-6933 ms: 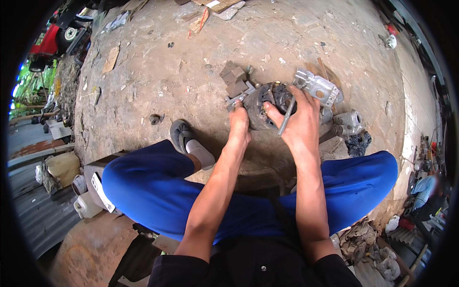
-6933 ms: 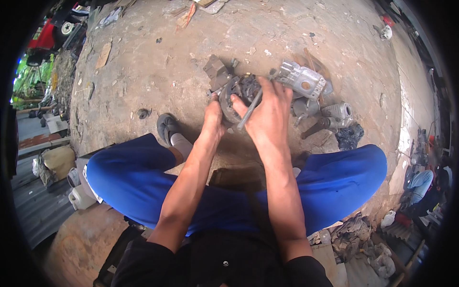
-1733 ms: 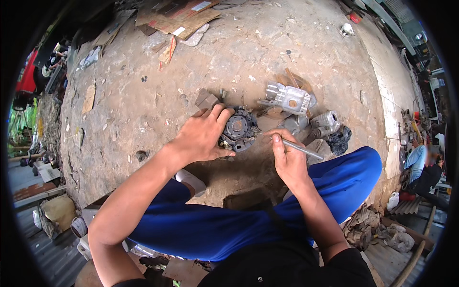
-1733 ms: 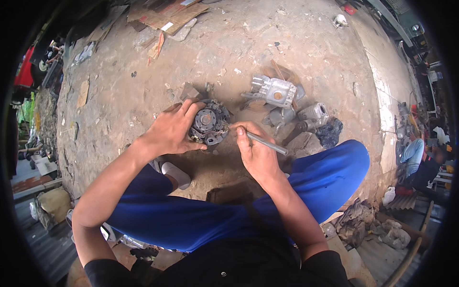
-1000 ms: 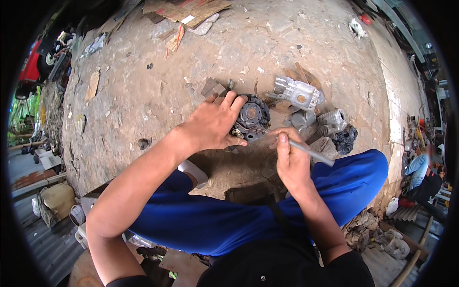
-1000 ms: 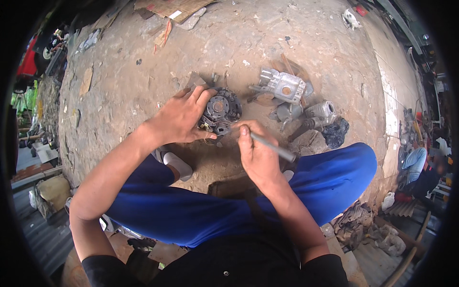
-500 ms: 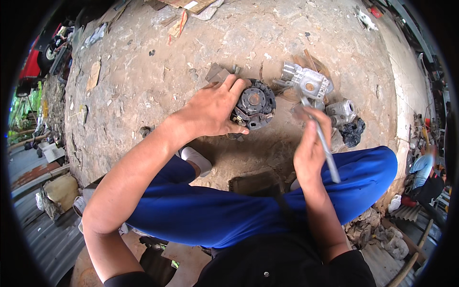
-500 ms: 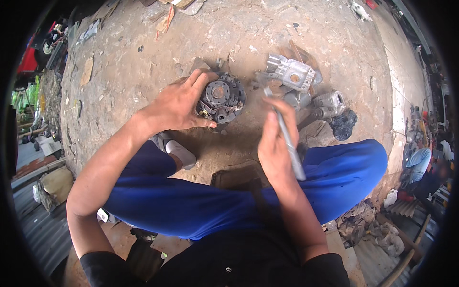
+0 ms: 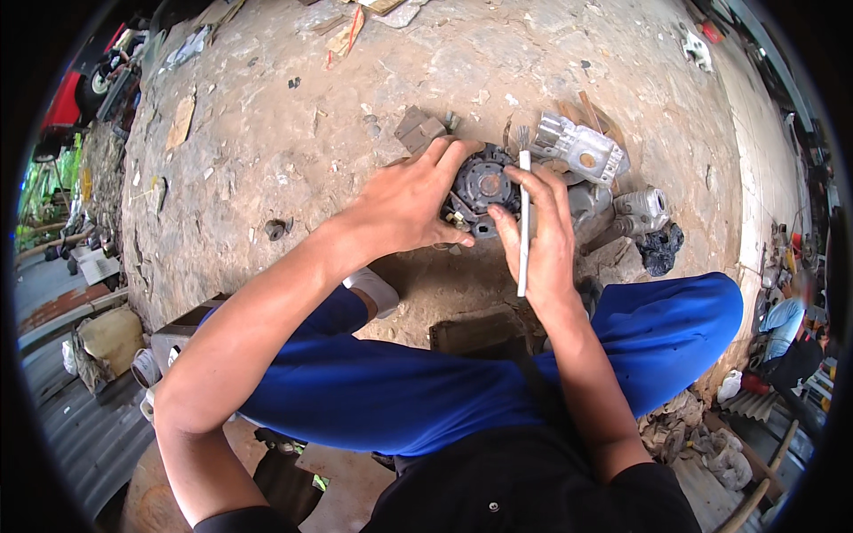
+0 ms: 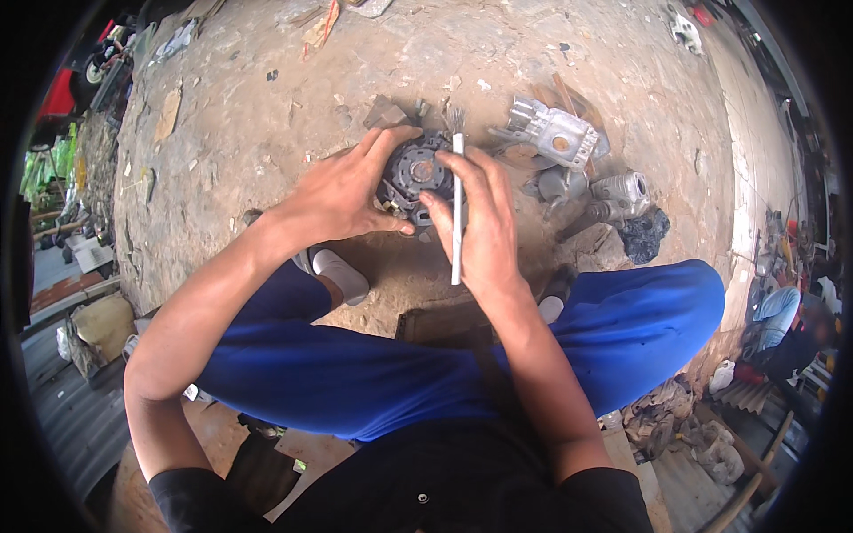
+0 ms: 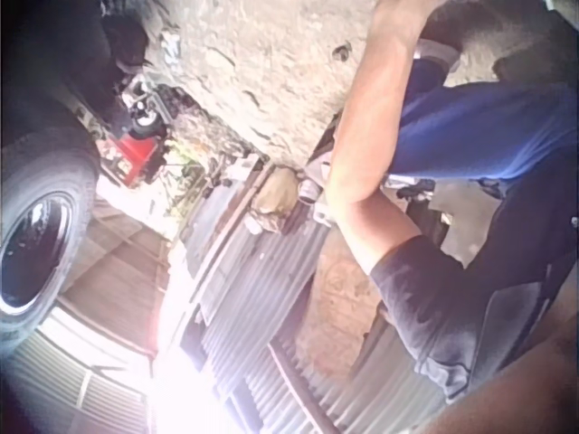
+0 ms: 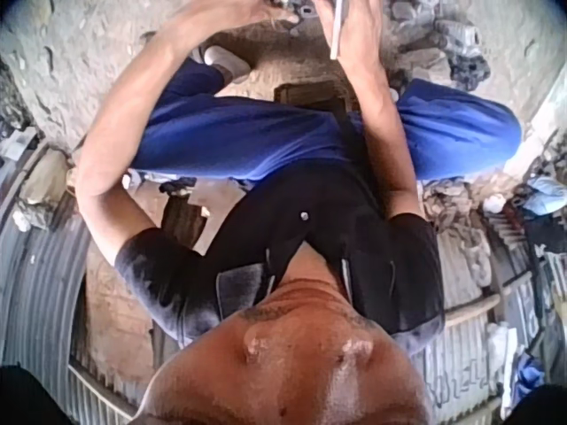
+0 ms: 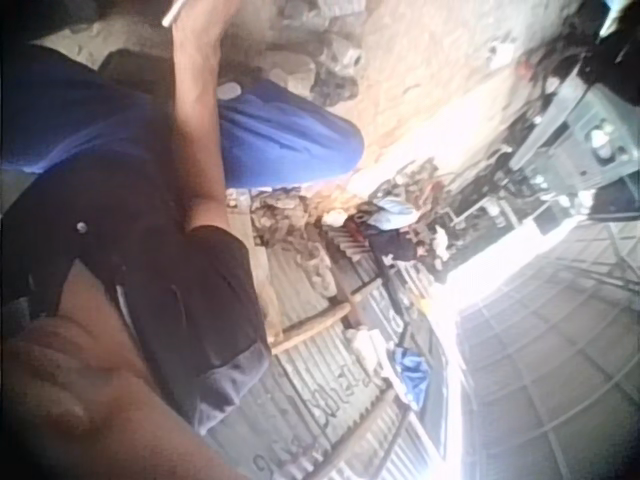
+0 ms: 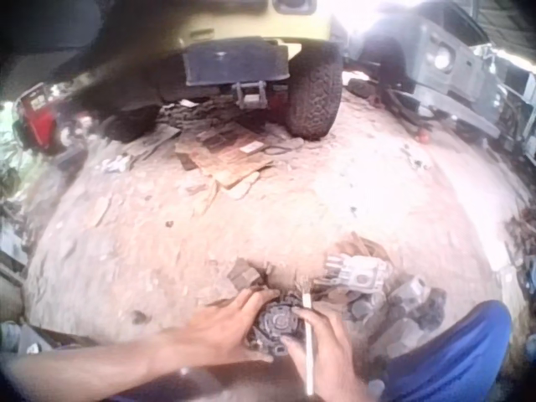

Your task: The person sits on the ground and uses a metal rod to scrape and clean the interior of a cylindrical mechanical component. They repeatedly rotate the part and apply the tool to different areas inside the housing.

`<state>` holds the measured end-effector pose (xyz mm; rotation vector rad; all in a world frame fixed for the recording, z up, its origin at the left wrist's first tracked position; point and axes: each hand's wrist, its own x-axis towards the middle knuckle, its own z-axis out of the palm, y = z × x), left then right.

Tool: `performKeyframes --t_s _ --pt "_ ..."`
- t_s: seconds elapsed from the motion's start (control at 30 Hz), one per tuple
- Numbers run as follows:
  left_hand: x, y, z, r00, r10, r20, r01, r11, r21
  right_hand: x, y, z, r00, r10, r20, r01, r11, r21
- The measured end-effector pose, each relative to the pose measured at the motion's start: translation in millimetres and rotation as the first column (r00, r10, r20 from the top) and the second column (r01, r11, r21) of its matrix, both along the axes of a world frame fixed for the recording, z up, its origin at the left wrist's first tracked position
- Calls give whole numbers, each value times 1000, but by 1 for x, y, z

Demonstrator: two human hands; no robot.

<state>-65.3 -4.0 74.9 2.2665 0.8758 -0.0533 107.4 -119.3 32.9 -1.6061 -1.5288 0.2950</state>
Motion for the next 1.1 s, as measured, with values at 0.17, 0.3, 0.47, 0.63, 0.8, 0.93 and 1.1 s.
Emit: performKeyframes --t_s 0.17,0.3,0.47,0.63,0.8,0.93,1.1 --pt "-1 6 -14 993 -67 102 62 996 57 6 1 10 999 28 35 -25 996 -86" --pt "0 9 -14 984 -161 80 148 977 150 13 0 17 991 64 119 -45 987 -156" --pt "-13 20 23 987 -163 13 157 964 214 10 3 22 993 53 104 -32 980 -195" --pt "-9 26 16 959 -217 180 130 908 398 11 7 25 996 23 89 -5 981 -194" --pt "0 27 19 952 -226 209 149 932 329 16 5 23 998 11 68 1 984 -178" --pt "0 30 20 957 -180 227 139 972 189 16 4 25 999 4 42 4 984 -176" --pt "3 29 25 987 -36 155 38 999 -12 12 4 26 998 -20 61 30 985 -171"
